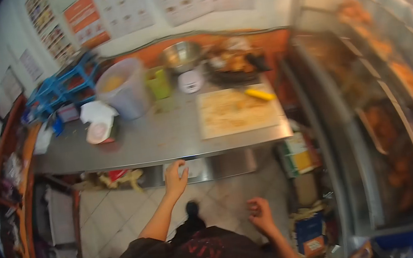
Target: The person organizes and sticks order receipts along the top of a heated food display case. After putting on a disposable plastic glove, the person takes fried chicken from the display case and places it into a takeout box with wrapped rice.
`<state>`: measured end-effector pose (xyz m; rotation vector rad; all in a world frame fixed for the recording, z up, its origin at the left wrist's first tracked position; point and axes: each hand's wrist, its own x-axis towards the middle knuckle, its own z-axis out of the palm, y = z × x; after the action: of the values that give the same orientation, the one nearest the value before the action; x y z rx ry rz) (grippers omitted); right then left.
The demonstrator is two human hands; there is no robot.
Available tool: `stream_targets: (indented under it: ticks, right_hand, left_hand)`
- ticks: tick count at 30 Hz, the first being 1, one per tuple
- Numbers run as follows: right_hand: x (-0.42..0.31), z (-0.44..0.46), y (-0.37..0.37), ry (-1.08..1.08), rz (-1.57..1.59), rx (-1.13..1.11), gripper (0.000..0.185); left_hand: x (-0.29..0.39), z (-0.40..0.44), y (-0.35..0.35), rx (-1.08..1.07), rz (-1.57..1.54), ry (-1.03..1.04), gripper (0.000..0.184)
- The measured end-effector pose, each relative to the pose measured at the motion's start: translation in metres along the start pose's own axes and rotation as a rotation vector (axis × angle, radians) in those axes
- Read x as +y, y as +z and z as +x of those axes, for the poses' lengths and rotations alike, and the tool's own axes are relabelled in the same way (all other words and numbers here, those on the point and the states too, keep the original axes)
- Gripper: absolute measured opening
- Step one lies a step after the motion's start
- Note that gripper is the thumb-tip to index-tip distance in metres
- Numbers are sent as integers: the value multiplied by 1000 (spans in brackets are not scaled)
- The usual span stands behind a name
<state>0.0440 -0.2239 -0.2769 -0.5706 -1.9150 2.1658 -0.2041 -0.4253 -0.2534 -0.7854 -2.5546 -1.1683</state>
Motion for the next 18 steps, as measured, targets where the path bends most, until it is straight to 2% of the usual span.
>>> stream_targets:
  ticks: [1,4,7,9,10,12,13,14,15,16,17,18]
  right_hand:
    - [-5,24,25,21,16,-47,58]
    - [-19,83,92,158,80,-154,55]
    - [-44,132,160,109,-28,-240,53]
    - [-59,158,199,130,-102,-291,49]
    - [-64,169,214,138,-162,-329,46]
    - [-69,183,233,129,-248,-329,39]
    - [-71,192,238,117,-345,-356,33]
    - [-73,202,244,110,-335,-299,33]
    - [-73,213,249,33,-486,-349,30]
    - [-73,224,251,-30,-647,-406,30]
    - [-68,246,247,-130,-669,-344,30]
    - [-59,279,239,-233,-695,-294,31]
  left_hand:
    - [-31,8,-25,10,40,-35,24]
    - [-103,26,-98,413,204,-139,27]
    - [-176,56,-181,702,340,-247,33]
    - [-226,93,-226,816,564,-392,33]
    - [-251,110,-247,803,558,-379,33]
    - [-297,157,-268,535,556,-583,63]
    - [-316,180,-268,511,527,-536,63]
    - [-335,192,-267,344,524,-608,76]
    - [-355,201,-262,180,530,-676,89]
    - [-385,200,-250,43,358,-711,94]
    - [-406,196,-238,-93,193,-753,99]
    - [-381,196,-236,-73,286,-723,95]
